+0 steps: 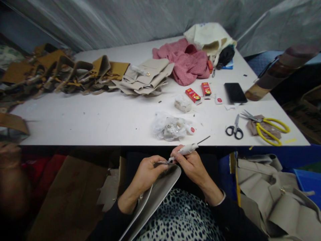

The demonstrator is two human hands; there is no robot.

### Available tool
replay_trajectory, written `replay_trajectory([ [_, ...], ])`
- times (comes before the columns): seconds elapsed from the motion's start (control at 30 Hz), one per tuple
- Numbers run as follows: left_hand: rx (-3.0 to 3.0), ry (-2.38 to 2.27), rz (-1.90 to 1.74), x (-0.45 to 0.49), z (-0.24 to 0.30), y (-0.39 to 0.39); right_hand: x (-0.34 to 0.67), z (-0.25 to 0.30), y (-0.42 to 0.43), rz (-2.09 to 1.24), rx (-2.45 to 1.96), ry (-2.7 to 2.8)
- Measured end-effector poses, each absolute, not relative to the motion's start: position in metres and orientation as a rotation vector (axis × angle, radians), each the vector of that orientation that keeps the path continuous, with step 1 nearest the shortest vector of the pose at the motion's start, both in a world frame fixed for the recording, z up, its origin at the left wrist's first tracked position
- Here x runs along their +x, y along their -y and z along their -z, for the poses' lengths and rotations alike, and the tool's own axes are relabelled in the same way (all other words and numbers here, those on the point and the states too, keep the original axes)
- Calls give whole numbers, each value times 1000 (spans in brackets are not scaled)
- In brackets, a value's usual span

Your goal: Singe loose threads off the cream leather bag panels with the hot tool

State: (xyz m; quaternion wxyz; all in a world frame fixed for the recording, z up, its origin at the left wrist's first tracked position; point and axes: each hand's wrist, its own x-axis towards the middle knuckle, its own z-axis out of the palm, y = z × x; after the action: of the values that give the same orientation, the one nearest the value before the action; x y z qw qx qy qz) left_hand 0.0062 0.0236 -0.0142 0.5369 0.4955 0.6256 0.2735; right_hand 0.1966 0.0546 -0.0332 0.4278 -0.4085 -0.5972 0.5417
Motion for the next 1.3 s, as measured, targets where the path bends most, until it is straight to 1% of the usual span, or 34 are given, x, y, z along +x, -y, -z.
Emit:
replay_trajectory([
  [0.2, 1262, -1485, -620, 8, 13, -23, 203, 38, -50, -1306, -1060, 1572],
  [0.4, 1295, -1467, -629, 12, 18, -20, 202, 25, -54, -1027, -1033, 1911],
  [0.5, 1308, -1453, -630, 15, 24, -17, 198, 18, -59, -978, -1002, 1991],
  [0.6, 1348, -1415, -614, 16, 30, -13, 195, 18, -63, -1060, -963, 2059],
  [0.67, 1359, -1407, -605, 15, 32, -12, 196, 22, -64, -1204, -913, 2015],
  [0.73, 1342, -1415, -600, 12, 32, -14, 199, 32, -65, -1374, -849, 1830],
  [0.8, 1280, -1406, -602, 8, 32, -17, 201, 43, -66, -1438, -812, 1583],
  [0.87, 1180, -1393, -623, 4, 34, -20, 201, 52, -70, -1356, -851, 1387],
  [1.0, 1022, -1457, -730, -4, 39, -22, 197, 53, -84, -991, -1135, 1191],
  [1.1, 985, -1507, -790, -8, 41, -23, 195, 50, -96, -800, -1220, 1234],
  [1.3, 1023, -1546, -851, -12, 38, -24, 193, 59, -109, -656, -1225, 1460],
])
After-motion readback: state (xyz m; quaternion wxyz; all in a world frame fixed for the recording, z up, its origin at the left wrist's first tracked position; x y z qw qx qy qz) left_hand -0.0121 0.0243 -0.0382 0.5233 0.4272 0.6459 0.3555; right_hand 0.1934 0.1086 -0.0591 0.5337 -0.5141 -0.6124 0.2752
